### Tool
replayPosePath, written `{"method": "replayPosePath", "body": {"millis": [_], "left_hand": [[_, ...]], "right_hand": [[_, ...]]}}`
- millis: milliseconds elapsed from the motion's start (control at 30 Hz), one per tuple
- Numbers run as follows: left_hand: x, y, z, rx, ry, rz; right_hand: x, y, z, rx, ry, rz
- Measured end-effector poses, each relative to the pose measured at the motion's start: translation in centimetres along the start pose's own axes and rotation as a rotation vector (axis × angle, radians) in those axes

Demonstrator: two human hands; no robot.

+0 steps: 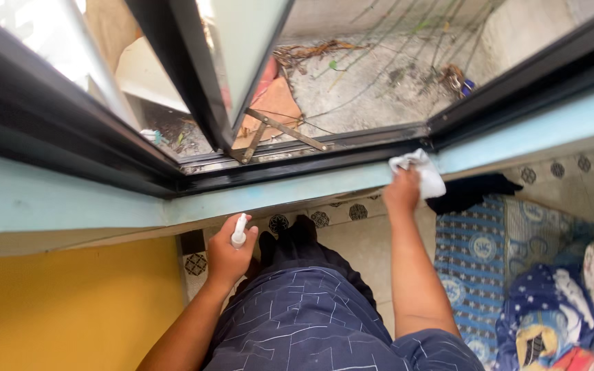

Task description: The person picks up a spray bottle and a tissue, then sprays and wipes the window frame and sill. They continue wiping the frame and glass with the tissue, moving around the window to clean different sections.

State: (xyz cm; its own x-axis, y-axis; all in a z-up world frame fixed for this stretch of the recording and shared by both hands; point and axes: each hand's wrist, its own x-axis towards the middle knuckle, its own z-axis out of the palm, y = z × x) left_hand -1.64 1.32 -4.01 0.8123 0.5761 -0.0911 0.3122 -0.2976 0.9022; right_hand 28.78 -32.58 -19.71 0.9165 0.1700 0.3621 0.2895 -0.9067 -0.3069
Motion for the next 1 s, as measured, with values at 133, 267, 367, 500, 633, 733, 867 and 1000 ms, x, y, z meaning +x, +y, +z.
{"method": "replayPosePath", "body": {"millis": [133, 267, 367, 500, 633, 733, 867, 1000], "left_hand": [[0.8, 0.9, 1.9, -0.050, -0.127, 0.000], [1.5, 2.1, 4.9, -0.063, -0.250, 0.131], [1.8, 3.8, 7.1, -0.046, -0.291, 0.200], [1.3, 5.3, 8.8, -0.056, -0.314, 0.144], [0.4, 5.3, 10.1, 0.020, -0.232, 0.108], [0.2, 5.0, 11.2, 0.069, -0.194, 0.083], [0.1, 6.4, 13.7, 0.111, -0.176, 0.043], [0.3, 8.5, 15.9, 0.096, -0.219, 0.041]], "right_hand": [[-4.3, -10.5, 0.6, 0.225, -0.032, -0.064], [-6.6, -16.3, -0.7, 0.353, 0.002, -0.438], [-5.0, -12.8, -1.9, 0.415, -0.147, -0.461], [-0.6, -3.3, -2.8, 0.351, -0.125, -0.134], [2.6, 3.6, -4.8, 0.073, -0.269, 0.125], [3.5, 4.0, -2.1, -0.159, -0.139, 0.010], [4.1, 3.6, 0.0, -0.287, 0.078, -0.057], [4.2, 4.2, -1.5, -0.115, -0.183, 0.122]]}}
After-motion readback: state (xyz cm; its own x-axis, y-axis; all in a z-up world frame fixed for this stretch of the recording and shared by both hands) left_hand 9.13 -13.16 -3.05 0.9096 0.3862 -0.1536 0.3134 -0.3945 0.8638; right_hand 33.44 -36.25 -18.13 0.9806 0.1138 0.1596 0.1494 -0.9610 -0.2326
